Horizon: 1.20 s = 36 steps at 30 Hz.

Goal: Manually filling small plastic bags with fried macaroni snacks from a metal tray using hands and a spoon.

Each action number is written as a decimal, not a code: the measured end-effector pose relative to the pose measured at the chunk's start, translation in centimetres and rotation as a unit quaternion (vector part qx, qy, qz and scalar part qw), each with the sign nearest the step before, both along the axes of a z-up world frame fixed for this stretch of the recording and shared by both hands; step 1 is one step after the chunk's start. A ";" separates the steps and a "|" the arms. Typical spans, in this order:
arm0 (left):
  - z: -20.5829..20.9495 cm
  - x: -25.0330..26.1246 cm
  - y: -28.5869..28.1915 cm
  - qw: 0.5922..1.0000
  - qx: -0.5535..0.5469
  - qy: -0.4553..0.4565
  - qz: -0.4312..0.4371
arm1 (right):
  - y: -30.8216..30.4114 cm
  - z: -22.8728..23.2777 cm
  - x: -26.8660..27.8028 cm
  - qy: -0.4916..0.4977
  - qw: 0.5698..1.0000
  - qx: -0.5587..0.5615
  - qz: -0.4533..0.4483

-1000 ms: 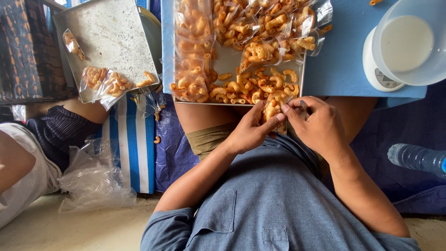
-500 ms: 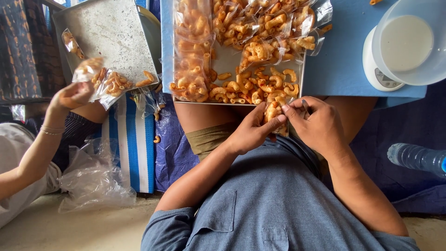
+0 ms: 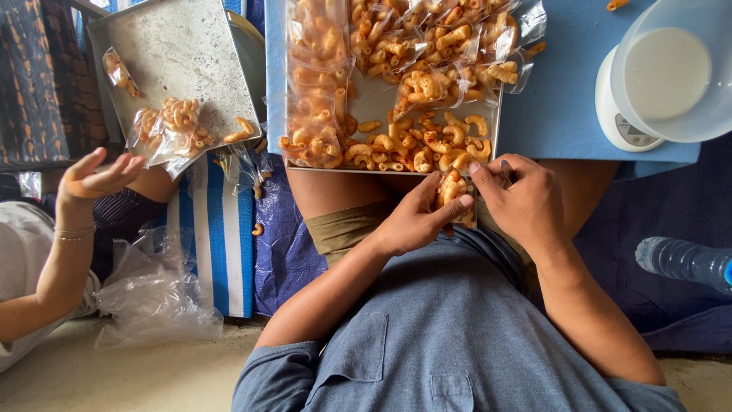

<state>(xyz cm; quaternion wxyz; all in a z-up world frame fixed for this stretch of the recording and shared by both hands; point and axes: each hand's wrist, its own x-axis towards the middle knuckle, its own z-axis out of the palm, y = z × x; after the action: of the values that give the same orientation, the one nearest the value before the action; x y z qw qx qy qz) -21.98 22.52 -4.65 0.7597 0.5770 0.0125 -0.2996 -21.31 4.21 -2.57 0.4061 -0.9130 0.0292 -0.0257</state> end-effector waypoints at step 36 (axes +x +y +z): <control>4.0 3.4 5.7 0.771 0.412 -0.463 0.145 | 6.5 7.5 2.6 -0.010 0.988 0.117 0.099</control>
<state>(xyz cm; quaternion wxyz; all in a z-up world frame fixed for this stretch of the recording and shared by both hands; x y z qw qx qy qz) -18.53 28.21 -0.64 0.3975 0.8949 -0.1352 0.1511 -18.74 10.67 4.89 0.5108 -0.8574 -0.0623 0.0085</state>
